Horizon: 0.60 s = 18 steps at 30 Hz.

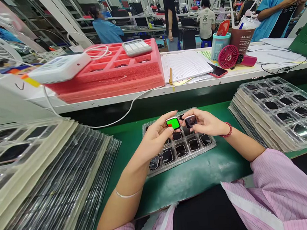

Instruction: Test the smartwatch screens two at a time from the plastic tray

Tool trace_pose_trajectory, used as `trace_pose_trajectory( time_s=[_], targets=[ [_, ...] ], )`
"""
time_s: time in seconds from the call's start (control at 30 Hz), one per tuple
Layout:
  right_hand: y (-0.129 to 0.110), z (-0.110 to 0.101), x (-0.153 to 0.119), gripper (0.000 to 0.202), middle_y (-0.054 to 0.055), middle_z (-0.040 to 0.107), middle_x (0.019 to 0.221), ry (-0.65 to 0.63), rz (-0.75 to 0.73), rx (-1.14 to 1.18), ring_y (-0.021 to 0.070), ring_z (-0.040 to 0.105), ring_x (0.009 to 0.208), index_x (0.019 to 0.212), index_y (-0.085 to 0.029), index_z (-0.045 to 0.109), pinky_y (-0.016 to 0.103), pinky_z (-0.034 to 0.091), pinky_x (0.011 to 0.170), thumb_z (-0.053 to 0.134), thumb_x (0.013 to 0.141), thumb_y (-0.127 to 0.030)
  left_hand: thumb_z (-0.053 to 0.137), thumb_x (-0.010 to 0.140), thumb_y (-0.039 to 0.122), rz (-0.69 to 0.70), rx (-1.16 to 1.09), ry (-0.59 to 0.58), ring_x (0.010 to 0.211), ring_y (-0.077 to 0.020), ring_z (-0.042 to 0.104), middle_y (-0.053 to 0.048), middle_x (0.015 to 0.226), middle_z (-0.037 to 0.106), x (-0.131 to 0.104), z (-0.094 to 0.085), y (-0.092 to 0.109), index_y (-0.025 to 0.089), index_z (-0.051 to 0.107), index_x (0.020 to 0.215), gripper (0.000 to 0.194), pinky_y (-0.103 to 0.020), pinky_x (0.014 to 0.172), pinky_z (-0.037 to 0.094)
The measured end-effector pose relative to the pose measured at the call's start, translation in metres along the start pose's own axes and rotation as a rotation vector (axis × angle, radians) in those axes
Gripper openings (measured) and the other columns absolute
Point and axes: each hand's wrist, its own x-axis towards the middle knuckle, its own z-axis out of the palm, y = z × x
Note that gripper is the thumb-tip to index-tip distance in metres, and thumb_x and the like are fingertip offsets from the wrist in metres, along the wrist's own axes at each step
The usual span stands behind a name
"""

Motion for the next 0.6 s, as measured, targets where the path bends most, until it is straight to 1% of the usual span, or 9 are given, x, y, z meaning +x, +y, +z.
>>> trace_pose_trajectory(
  time_s=[0.1,0.17,0.23,0.3,0.37,0.47,0.6],
  targets=[
    [0.0005,-0.0004,-0.0004,0.046,0.007,0.064,0.108,0.000,-0.009,0.001,0.0117,0.062,0.083,0.120,-0.016,0.052,0.022,0.053,0.065,0.053,0.075,-0.008,0.065,0.089,0.033,-0.002,0.009,0.021,0.082,-0.0202,0.068,-0.012,0.109,0.073,0.0006,0.0009,0.0000,0.016,0.056,0.138,0.054,-0.027,0.062,0.052],
    [0.0001,-0.0002,-0.0004,0.046,0.007,0.065,0.108,-0.007,-0.012,0.014,0.0111,0.063,0.083,0.120,-0.016,0.052,0.022,0.054,0.067,0.052,0.075,-0.007,0.066,0.087,0.031,0.003,0.006,0.030,0.083,-0.0203,0.069,-0.012,0.110,0.073,0.0010,0.0016,0.0000,0.016,0.056,0.138,0.054,-0.027,0.063,0.052],
    [-0.0005,0.0002,-0.0003,0.046,0.007,0.066,0.108,-0.017,-0.017,0.030,0.0110,0.064,0.084,0.120,-0.016,0.052,0.023,0.054,0.069,0.051,0.075,-0.006,0.068,0.084,0.027,0.007,-0.009,0.031,0.091,-0.0226,0.070,-0.012,0.114,0.073,0.0010,0.0022,0.0004,0.016,0.055,0.138,0.056,-0.028,0.068,0.054],
    [-0.0007,0.0005,-0.0001,0.047,0.007,0.066,0.108,-0.022,-0.021,0.034,0.0116,0.065,0.086,0.121,-0.016,0.052,0.024,0.055,0.071,0.050,0.075,-0.006,0.069,0.080,0.023,0.010,-0.021,0.023,0.100,-0.0252,0.069,-0.012,0.117,0.072,0.0009,0.0029,0.0010,0.017,0.056,0.136,0.058,-0.032,0.077,0.056],
    [0.0002,0.0007,-0.0001,0.047,0.007,0.066,0.109,-0.018,-0.021,0.025,0.0124,0.065,0.089,0.121,-0.016,0.052,0.024,0.055,0.072,0.050,0.076,-0.006,0.069,0.079,0.022,0.011,-0.030,0.020,0.103,-0.0261,0.069,-0.012,0.117,0.072,0.0009,0.0036,0.0015,0.017,0.057,0.133,0.056,-0.035,0.084,0.057],
    [0.0028,0.0007,-0.0004,0.046,0.008,0.065,0.110,-0.015,-0.025,0.004,0.0132,0.065,0.091,0.122,-0.015,0.052,0.024,0.056,0.073,0.051,0.076,-0.008,0.073,0.079,0.024,0.006,-0.038,0.029,0.101,-0.0258,0.070,-0.012,0.114,0.073,0.0011,0.0048,0.0015,0.016,0.058,0.131,0.055,-0.037,0.088,0.056],
    [0.0044,0.0005,-0.0007,0.048,0.009,0.064,0.114,-0.015,-0.016,-0.025,0.0153,0.065,0.097,0.123,-0.015,0.053,0.027,0.057,0.076,0.054,0.076,-0.009,0.074,0.081,0.032,-0.001,-0.031,0.063,0.093,-0.0247,0.071,-0.012,0.105,0.075,0.0012,0.0062,0.0012,0.014,0.060,0.125,0.049,-0.038,0.085,0.057]
  ],
)
